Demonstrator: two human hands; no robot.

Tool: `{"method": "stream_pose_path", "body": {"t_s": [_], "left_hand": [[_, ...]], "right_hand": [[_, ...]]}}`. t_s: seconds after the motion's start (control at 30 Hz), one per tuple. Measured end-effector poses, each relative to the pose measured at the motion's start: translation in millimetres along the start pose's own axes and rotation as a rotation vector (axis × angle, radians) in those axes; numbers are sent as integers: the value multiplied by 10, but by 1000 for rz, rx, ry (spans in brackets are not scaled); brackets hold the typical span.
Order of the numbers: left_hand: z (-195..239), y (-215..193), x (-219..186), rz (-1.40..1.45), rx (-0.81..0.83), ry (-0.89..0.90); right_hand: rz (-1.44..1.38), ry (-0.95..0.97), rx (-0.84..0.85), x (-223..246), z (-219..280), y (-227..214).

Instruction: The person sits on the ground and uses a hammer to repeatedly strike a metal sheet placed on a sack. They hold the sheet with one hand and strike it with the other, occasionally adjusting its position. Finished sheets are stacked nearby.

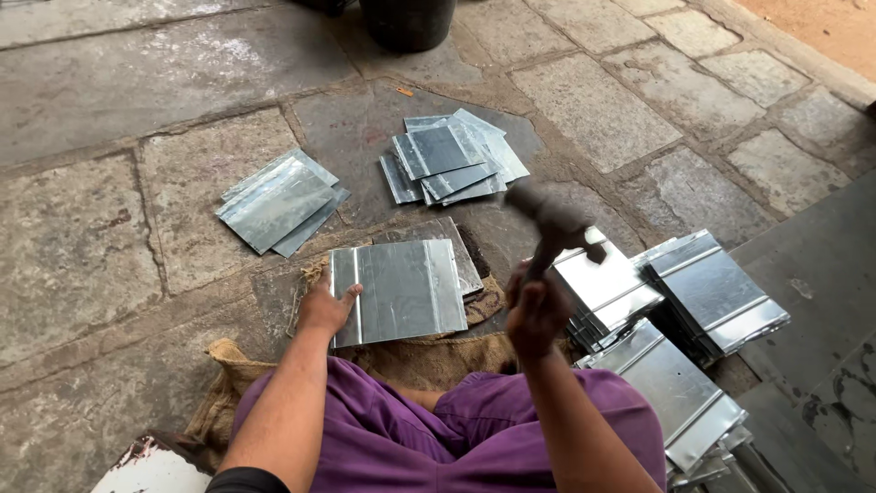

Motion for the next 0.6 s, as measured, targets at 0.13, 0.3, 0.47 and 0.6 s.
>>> {"method": "stream_pose_path", "body": {"t_s": [0.13, 0.3, 0.47, 0.6], "left_hand": [[89, -34, -62, 21, 12, -40], [89, -58, -96, -51, 70, -46], [57, -2, -33, -27, 13, -7], [63, -45, -70, 4, -26, 10]], "right_hand": [[523, 376, 213, -407, 267, 261], [507, 562, 151, -324, 67, 289], [85, 141, 21, 167, -96, 111], [162, 259, -1, -114, 82, 219]]}}
Point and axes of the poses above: each hand's wrist, its own z-axis away from the middle knuckle, its own y-axis out of the palm, x = y × z, the point moved 6 cm from there along -z, towards the middle knuckle, and after that the axes turned 13 degrees about y, right-handed, at the moved point
